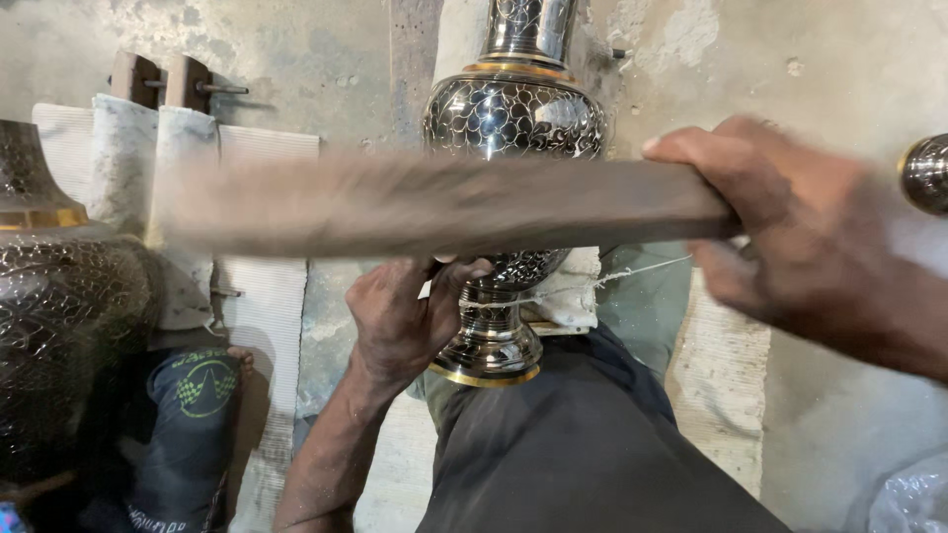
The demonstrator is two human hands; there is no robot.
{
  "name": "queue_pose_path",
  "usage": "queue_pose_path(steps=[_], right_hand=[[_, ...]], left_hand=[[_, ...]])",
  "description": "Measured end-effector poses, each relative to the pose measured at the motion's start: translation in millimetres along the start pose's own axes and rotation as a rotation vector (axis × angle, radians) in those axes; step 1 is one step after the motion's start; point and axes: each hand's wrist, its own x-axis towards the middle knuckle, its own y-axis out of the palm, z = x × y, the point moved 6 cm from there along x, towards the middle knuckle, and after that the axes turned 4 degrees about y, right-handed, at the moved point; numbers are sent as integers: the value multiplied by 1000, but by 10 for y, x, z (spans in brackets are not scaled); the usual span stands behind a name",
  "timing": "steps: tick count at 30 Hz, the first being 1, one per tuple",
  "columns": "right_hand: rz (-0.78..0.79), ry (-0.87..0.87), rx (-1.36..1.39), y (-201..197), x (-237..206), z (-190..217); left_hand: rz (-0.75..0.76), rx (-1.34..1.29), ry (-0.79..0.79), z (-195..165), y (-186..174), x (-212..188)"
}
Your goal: The person sits on the floor with an engraved brass vase held between their legs, positions a small chisel against the vase surface, and repeatedly strikes the chisel with a wooden mallet to chase the decorative pattern, repositioning the chisel around the vase as they work.
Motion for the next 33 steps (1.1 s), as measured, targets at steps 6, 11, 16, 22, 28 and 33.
queue_pose_path(steps=[6,11,16,22,28,33], right_hand=[[-14,-28,-98,11,18,32],[-26,-54,-212,-44,57,82],[15,-23,-105,-82,112,99],[-7,-35,-139,-16,-5,18],[-2,-56,-157,119,-243,-152],[70,-87,-266,-77,-36,43]], left_hand=[[-10,-75,47,-25,-11,32],[52,-45,-31,40,2,-1],[75,-116,-2,65,17,-31],[39,-66,29,158,47,-102],[16,-18,125,208,100,-222],[111,-67,13,298,192,-254]])
